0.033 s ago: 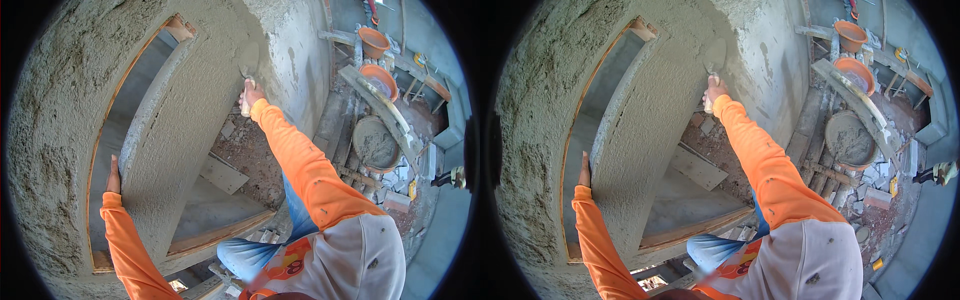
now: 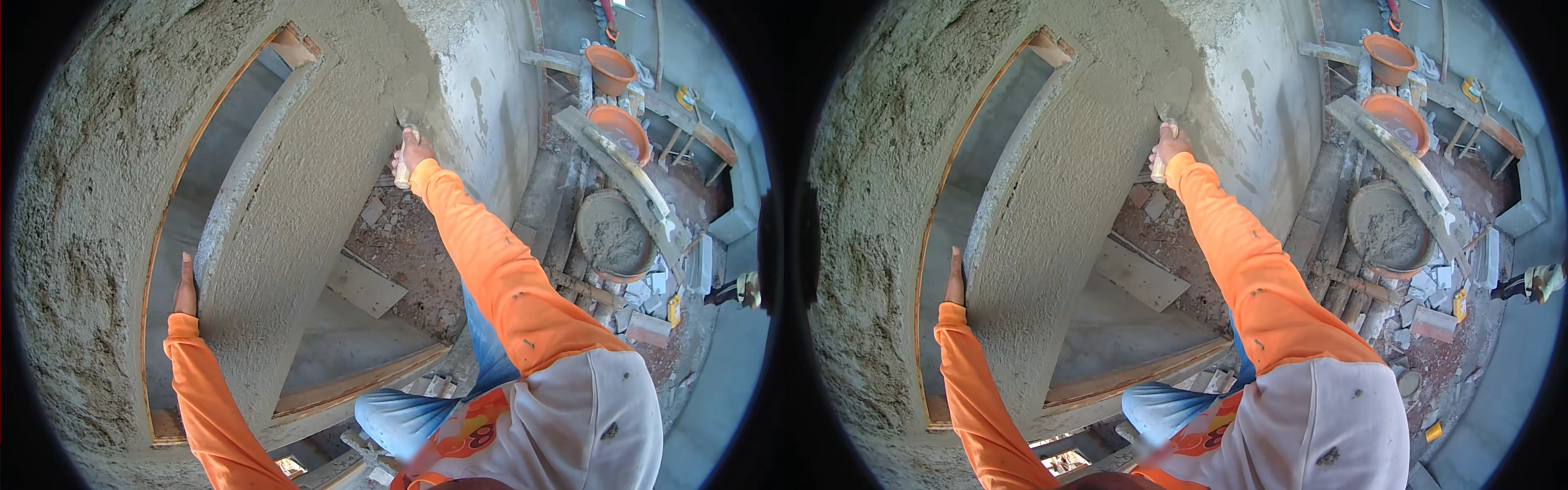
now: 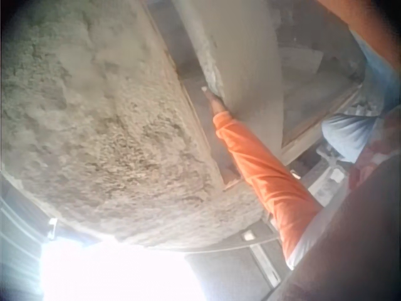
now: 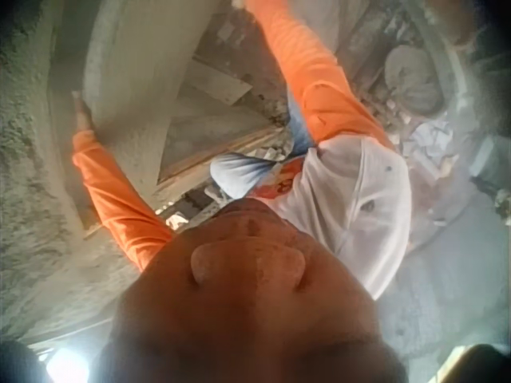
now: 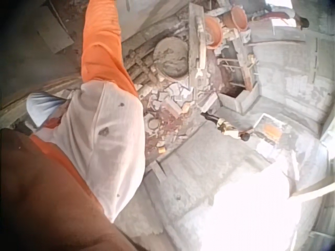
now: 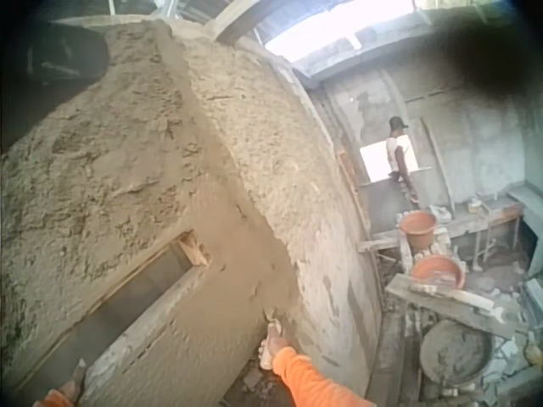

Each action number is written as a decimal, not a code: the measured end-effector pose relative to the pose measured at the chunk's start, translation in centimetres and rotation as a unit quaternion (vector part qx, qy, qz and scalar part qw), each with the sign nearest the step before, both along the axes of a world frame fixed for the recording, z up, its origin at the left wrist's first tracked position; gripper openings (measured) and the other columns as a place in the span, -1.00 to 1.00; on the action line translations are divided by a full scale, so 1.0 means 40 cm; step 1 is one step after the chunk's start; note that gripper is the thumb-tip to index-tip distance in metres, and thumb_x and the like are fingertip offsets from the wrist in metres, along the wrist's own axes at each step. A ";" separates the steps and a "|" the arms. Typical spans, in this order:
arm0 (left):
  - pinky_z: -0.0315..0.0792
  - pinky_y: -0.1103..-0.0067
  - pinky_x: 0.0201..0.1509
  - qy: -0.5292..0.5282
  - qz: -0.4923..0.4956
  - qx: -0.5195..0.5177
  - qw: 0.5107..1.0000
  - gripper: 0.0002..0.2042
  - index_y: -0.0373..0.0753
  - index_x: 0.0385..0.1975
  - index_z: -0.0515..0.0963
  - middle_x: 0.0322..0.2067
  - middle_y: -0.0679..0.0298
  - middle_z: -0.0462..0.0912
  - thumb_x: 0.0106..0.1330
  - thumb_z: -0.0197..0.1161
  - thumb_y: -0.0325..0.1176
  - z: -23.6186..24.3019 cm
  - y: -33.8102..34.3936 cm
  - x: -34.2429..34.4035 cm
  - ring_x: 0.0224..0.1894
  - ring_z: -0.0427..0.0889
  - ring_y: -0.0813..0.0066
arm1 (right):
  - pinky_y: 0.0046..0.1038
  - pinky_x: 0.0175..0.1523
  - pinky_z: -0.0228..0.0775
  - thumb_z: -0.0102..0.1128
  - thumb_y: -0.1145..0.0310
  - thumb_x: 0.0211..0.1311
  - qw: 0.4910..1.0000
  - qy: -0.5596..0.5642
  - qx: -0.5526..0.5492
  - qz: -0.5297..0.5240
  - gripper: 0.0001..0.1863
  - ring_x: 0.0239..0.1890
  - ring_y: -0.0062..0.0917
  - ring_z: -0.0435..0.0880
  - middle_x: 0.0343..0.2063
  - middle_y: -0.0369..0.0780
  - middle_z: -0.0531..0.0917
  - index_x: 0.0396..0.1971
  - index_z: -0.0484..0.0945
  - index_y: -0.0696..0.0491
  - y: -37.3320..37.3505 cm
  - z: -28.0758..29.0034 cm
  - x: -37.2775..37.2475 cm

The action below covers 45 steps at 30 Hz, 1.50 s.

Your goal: The person smooths wet mortar on a wall archway using a plastering float, then scoops mortar from a bucket with a trowel to apply and smooth it along the wall edges.

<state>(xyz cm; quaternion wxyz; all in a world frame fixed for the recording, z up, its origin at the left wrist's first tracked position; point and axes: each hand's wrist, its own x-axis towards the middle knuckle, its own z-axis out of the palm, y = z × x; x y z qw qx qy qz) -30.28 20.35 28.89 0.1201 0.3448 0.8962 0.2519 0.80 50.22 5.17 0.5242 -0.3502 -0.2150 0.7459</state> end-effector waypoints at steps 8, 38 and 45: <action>-0.13 0.55 0.31 0.000 -0.003 0.002 1.000 -0.06 -0.40 0.20 0.10 0.21 0.01 0.14 0.10 -0.28 0.42 -0.003 -0.002 -0.001 0.28 0.08 0.23 | -0.37 -0.67 0.37 -0.04 -0.01 0.21 0.997 -0.050 0.050 0.040 -0.59 -0.72 -0.50 0.44 -0.64 -0.23 0.41 -0.16 0.21 0.00 -0.004 -0.027 0.017; -0.12 0.55 0.31 0.017 -0.007 0.010 1.000 -0.09 -0.34 0.20 0.14 0.21 0.02 0.15 0.09 -0.22 0.41 0.003 -0.023 0.001 0.28 0.08 0.23 | -0.41 -0.67 0.39 0.08 0.02 0.13 0.987 -0.128 0.083 -0.043 -0.55 -0.74 -0.50 0.47 -0.65 -0.20 0.45 -0.21 0.31 0.09 -0.069 -0.054 0.039; -0.11 0.54 0.31 0.007 -0.025 0.024 0.999 -0.09 -0.35 0.18 0.19 0.20 0.01 0.17 0.08 -0.20 0.42 0.006 0.028 0.038 0.28 0.09 0.22 | -0.17 -0.20 0.41 -0.03 -0.09 0.16 0.916 -0.332 0.171 -0.145 -0.49 -0.30 -0.08 0.57 -0.35 -0.01 0.57 -0.25 0.36 0.13 0.003 -0.103 -0.020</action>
